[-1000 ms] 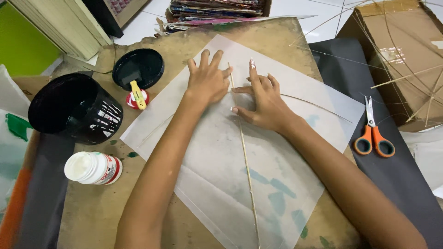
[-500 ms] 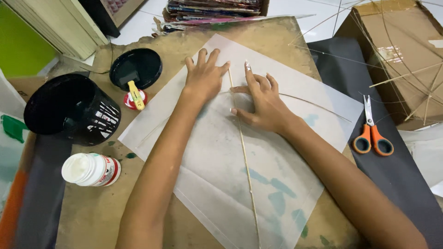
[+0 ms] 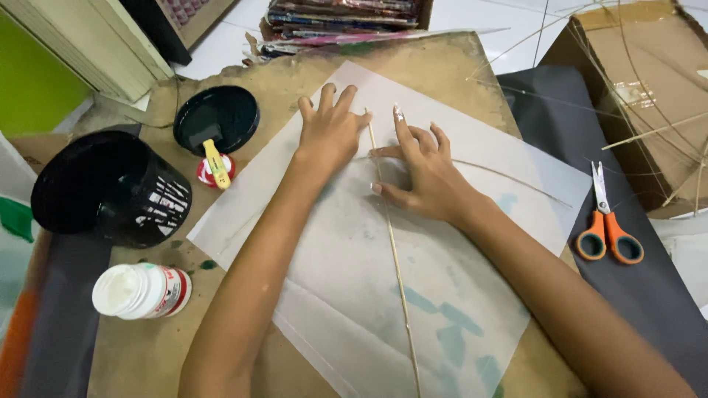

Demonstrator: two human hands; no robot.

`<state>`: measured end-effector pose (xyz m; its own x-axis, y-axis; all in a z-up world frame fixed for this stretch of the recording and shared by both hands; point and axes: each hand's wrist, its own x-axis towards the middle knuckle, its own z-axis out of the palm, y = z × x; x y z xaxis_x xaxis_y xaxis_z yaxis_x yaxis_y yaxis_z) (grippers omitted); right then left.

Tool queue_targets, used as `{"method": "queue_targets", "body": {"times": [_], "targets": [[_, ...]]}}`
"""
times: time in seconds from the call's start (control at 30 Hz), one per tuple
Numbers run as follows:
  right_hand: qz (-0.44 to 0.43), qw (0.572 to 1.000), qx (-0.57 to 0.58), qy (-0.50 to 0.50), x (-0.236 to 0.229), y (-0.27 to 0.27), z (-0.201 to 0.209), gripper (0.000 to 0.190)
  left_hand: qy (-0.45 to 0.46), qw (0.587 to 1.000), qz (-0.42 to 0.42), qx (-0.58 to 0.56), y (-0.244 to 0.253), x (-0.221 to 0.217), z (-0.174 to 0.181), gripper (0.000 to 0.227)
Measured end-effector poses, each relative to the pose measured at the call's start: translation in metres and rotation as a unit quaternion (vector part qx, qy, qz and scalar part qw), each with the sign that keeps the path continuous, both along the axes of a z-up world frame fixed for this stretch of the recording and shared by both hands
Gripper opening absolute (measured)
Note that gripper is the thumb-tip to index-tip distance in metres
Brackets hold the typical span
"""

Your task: Assembling a kite by gluing bamboo sticks to a paper frame

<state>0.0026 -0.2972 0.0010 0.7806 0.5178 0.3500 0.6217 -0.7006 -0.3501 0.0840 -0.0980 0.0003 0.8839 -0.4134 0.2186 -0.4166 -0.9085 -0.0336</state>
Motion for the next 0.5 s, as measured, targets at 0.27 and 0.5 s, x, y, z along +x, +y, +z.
{"method": "queue_targets", "body": {"times": [0.27,0.5], "targets": [[-0.012,1.0,0.0,0.008,0.0,0.002,0.003,0.113,0.042,0.999,0.019,0.008,0.002,0.009,0.0,0.04],[0.005,1.0,0.017,0.021,-0.002,0.001,0.004,0.11,0.046,0.998,-0.023,0.032,0.002,-0.003,-0.003,0.045]]}}
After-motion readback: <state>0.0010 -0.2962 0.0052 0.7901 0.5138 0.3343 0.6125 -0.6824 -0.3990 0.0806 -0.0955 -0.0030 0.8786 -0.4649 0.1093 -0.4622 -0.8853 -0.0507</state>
